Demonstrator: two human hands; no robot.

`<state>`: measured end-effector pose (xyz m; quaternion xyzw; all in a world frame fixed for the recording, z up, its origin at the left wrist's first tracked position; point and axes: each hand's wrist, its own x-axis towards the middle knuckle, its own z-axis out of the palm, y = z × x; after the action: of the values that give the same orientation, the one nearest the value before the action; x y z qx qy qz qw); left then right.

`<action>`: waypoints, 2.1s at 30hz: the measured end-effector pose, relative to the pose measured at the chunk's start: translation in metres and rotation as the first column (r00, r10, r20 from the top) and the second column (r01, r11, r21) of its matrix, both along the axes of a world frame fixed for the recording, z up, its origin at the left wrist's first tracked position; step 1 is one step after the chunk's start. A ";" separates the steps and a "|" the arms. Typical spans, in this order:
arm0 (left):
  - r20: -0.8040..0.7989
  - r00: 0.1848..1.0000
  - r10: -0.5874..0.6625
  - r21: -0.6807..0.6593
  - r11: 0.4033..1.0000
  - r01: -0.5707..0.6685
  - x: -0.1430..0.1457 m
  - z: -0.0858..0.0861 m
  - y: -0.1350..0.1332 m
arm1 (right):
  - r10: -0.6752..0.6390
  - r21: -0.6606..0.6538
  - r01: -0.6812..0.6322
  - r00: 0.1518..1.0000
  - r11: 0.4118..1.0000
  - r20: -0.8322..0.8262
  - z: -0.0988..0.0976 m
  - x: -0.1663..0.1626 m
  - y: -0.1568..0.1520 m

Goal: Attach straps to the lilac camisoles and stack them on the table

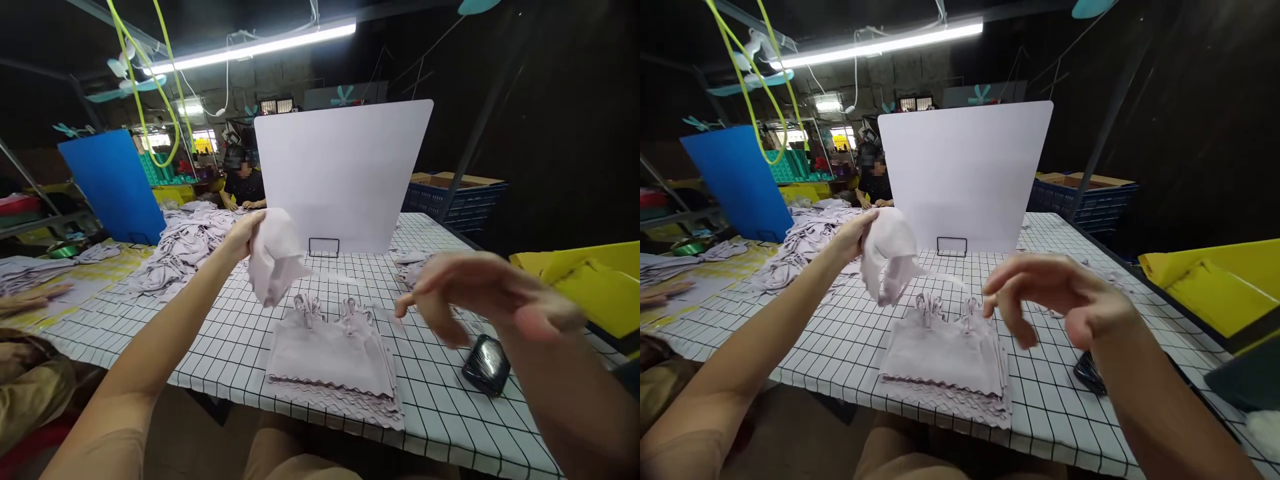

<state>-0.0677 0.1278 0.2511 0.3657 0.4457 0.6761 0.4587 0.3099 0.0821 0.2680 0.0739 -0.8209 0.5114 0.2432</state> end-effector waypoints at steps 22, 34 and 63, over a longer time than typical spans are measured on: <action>-0.393 0.860 -0.325 0.054 0.926 0.375 0.017 0.074 -0.045 | -0.394 -0.168 0.496 0.818 0.852 0.418 0.012 -0.025 0.073; -0.420 0.834 -0.357 0.079 0.901 0.426 0.014 0.057 -0.035 | -0.775 0.163 0.758 0.613 0.632 0.154 0.033 -0.019 0.075; -0.862 -0.029 0.506 0.500 0.859 0.106 0.001 0.011 0.021 | -0.922 0.548 0.836 0.214 0.001 -0.324 -0.016 -0.011 0.126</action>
<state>-0.0668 0.1484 0.2617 0.7489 0.5244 0.3575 -0.1907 0.2989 0.2076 0.2518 -0.4119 -0.8101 -0.0592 0.4131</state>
